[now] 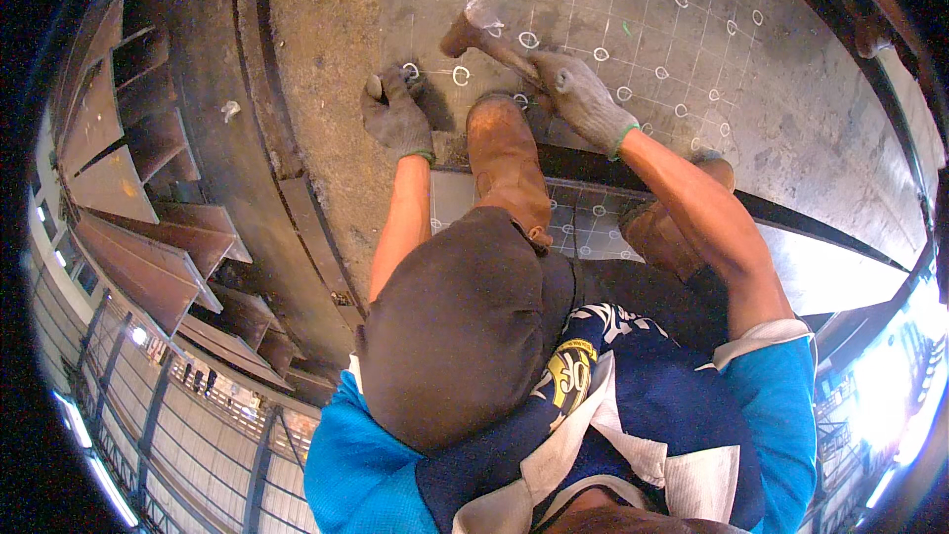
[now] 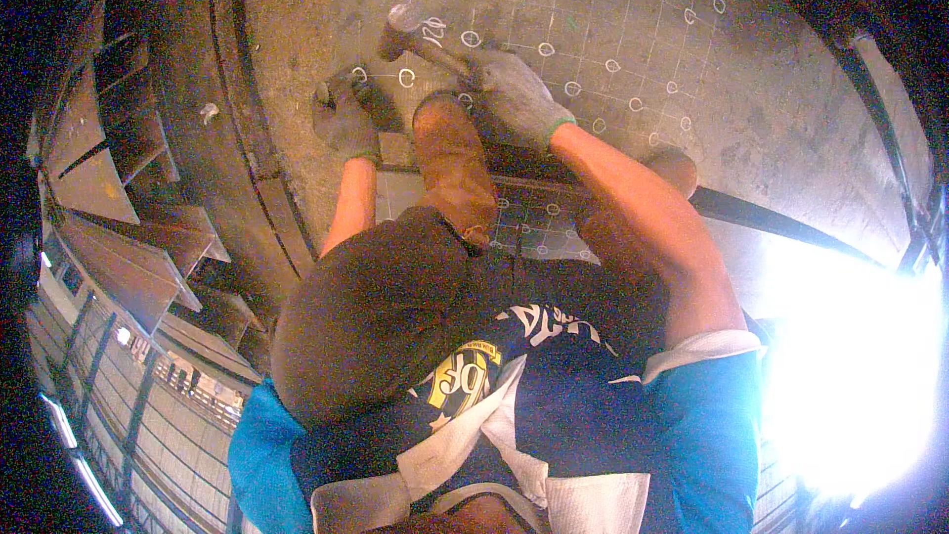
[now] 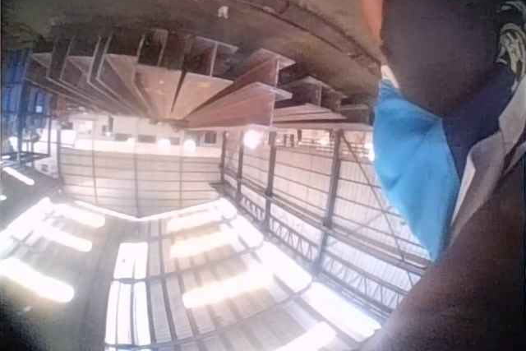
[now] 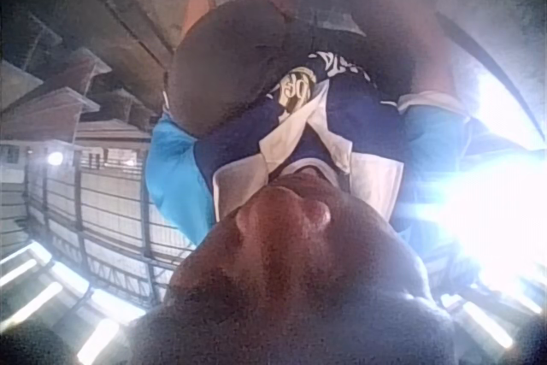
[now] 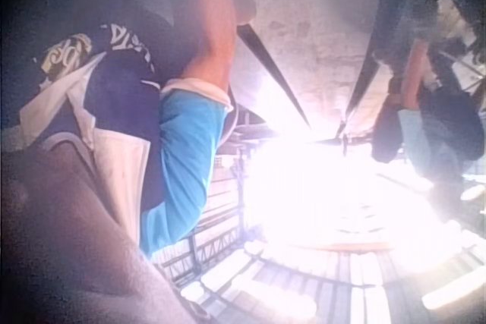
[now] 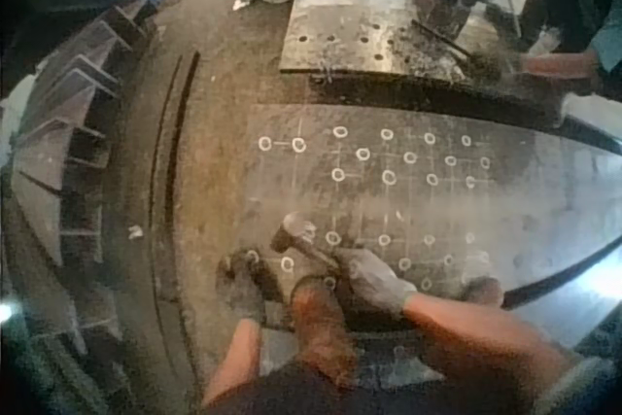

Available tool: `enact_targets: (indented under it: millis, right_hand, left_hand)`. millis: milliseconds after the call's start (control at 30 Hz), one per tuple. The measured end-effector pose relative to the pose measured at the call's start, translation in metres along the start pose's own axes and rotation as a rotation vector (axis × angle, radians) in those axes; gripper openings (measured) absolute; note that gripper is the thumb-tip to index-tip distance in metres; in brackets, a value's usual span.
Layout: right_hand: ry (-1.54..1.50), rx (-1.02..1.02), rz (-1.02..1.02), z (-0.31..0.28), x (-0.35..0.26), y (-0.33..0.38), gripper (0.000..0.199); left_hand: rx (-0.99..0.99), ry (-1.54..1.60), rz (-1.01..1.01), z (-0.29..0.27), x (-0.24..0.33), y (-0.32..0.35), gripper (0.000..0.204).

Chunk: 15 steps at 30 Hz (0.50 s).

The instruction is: The person uses a center punch and hammer to mark multiple pre-drawn circles on a large metal sheet. They reposition the sheet once to access a new area and continue marking the remaining circles.

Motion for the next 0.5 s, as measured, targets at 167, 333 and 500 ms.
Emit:
enact_targets:
  millis: [167,333,500]
  right_hand:
    - [0.176,-0.118,-0.020,0.003,-0.026,-0.014,0.027]
    - [0.152,-0.002,-0.396,0.005,-0.098,-0.036,0.028]
    - [0.034,0.100,-0.568,0.042,-0.137,-0.062,0.027]
  left_hand:
    - [0.002,-0.218,0.026,0.008,0.025,0.004,0.036]
    - [-0.046,-0.275,0.350,-0.011,-0.032,-0.009,0.043]
    - [-0.442,-1.196,0.231,-0.009,-0.085,-0.025,0.047]
Point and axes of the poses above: each hand's wrist, its own y-axis away from the middle knuckle, its own z-axis out of the palm, x = y × z, the point moved 4 cm from there along -y, towards the middle knuckle, and after that the axes turned 12 degrees about x, right-handed, at the moved point
